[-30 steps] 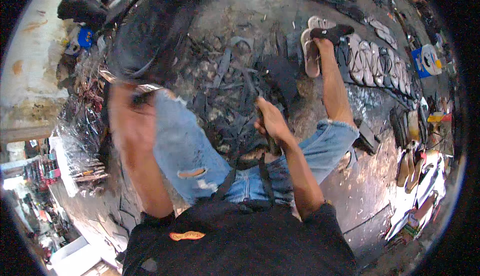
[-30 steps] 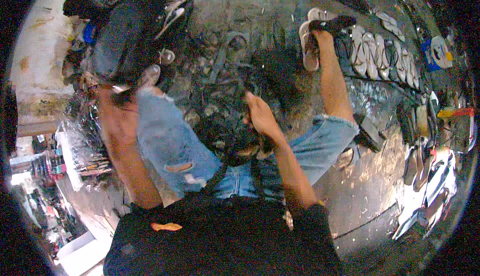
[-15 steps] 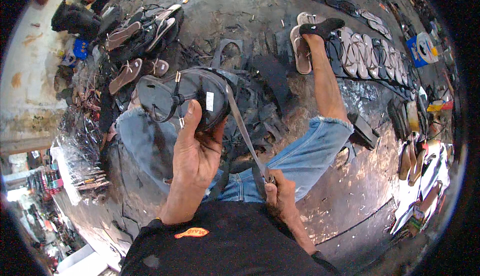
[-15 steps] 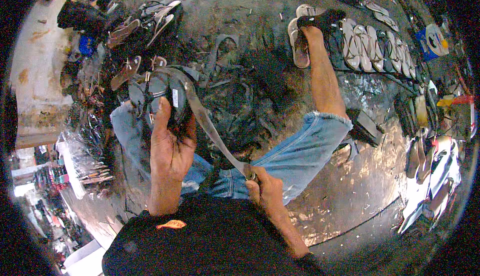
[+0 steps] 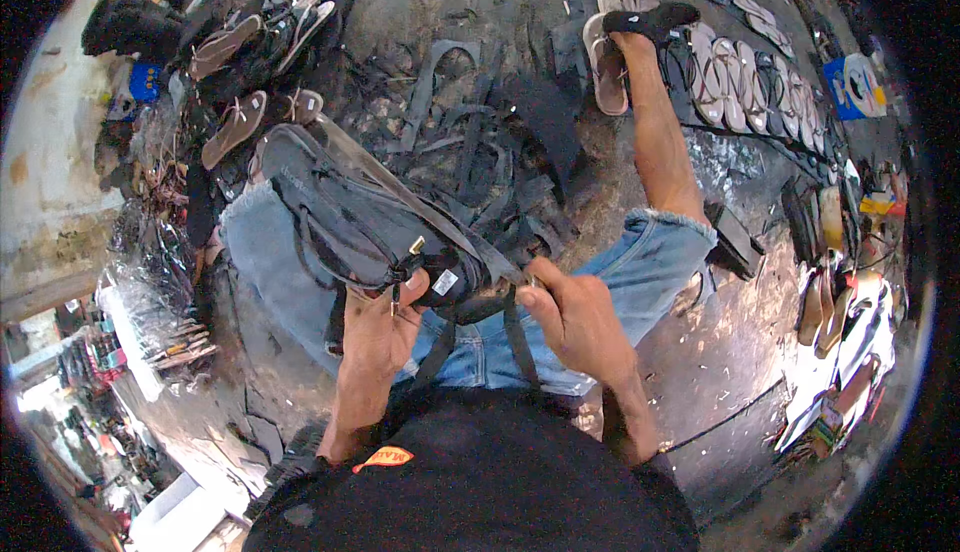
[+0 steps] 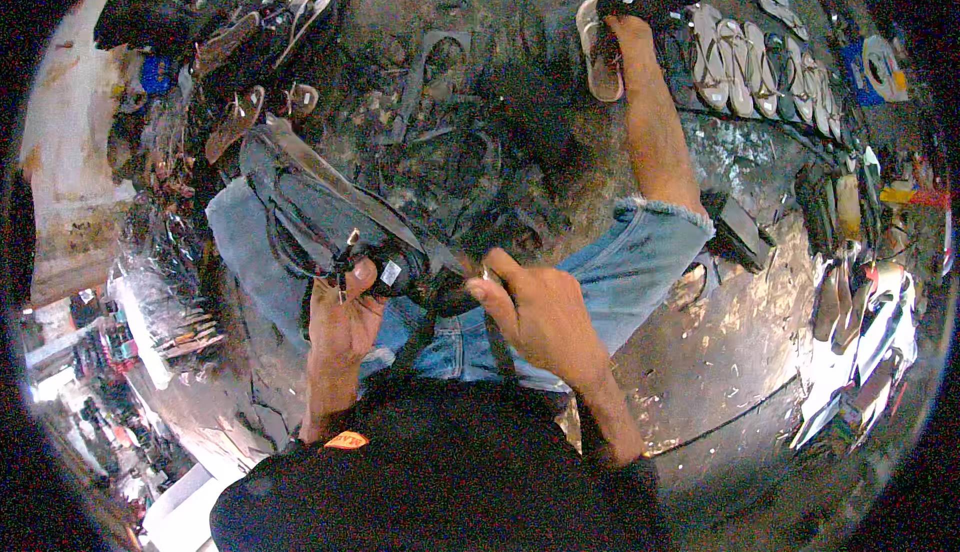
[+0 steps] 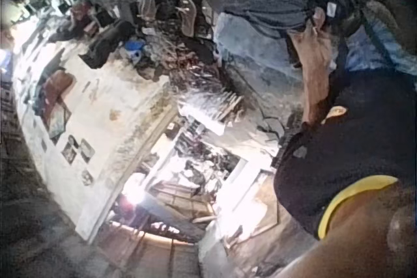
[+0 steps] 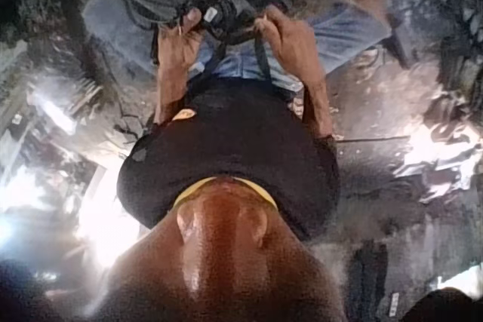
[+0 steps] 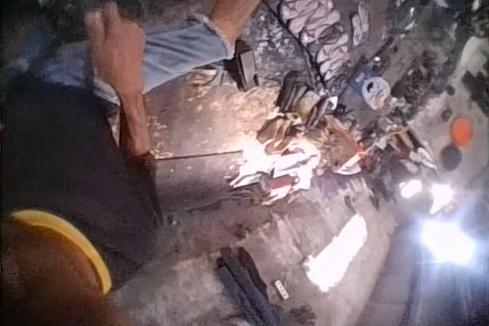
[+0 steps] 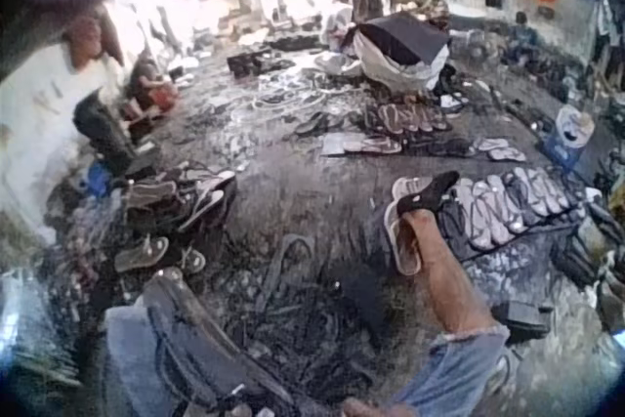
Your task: The person sits on the floor and uses a knife-like tool to scrape and trim the soles and straps of multiple flip-flops. They handle each sandal one at a time, turning them over to work on different surfaces, and place finished items aside.
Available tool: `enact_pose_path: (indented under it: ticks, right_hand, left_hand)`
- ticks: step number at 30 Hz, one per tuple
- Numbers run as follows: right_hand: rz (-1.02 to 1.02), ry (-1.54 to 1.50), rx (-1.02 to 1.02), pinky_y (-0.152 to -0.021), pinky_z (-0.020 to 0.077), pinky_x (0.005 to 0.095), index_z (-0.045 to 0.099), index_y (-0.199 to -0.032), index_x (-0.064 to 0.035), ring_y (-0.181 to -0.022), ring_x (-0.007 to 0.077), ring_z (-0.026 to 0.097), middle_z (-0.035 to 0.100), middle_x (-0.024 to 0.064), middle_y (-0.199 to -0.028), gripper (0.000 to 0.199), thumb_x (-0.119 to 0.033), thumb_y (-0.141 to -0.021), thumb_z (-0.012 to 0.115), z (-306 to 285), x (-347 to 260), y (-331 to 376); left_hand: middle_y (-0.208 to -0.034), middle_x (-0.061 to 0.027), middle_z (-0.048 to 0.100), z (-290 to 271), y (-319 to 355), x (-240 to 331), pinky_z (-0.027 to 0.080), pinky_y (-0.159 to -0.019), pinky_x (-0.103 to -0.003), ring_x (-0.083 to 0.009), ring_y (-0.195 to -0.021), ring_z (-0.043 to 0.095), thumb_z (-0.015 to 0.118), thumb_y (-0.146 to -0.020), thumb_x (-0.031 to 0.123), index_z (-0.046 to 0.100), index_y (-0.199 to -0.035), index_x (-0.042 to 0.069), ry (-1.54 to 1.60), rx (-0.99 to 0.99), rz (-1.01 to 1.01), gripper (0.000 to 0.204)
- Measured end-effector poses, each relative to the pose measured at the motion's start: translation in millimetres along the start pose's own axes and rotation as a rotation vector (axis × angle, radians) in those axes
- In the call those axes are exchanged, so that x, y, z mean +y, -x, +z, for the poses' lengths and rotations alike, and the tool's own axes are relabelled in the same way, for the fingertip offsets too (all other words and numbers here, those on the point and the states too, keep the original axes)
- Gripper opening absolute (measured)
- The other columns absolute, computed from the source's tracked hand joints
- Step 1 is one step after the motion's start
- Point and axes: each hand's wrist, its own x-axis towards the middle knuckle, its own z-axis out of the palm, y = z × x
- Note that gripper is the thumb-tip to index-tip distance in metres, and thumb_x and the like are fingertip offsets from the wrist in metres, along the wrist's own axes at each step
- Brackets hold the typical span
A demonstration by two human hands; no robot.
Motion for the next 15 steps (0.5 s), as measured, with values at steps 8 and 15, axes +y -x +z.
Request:
enact_pose_path:
  ticks: [8, 15]
  right_hand:
    - [-0.108, -0.009, -0.056, -0.064, 0.0430, 0.0545, 0.060, -0.102, -0.0062, -0.070, 0.0469, 0.058, 0.058, 0.0235, -0.069, 0.024, -0.029, -0.102, 0.052, 11.0, -5.4, -39.0]
    - [-0.196, -0.159, -0.152, -0.063, 0.0428, 0.0495, 0.057, -0.101, -0.0042, -0.070, 0.0450, 0.056, 0.055, 0.0221, -0.067, 0.019, -0.023, -0.102, 0.053, 26.2, -6.8, -66.4]
  left_hand:
    - [-0.116, -0.0062, 0.066, -25.4, 4.9, 0.0, 0.057, -0.085, -0.041, -0.0207, -0.101, 0.066, 0.064, -0.089, -0.002, 0.056, -0.129, 0.009, -0.205, 0.000, 0.040, 0.042]
    - [-0.127, -0.0124, 0.062, -49.2, 14.8, 10.6, 0.060, -0.088, -0.042, -0.0288, -0.108, 0.067, 0.069, -0.086, -0.005, 0.048, -0.135, 0.007, -0.046, -0.128, -0.076, 0.055]
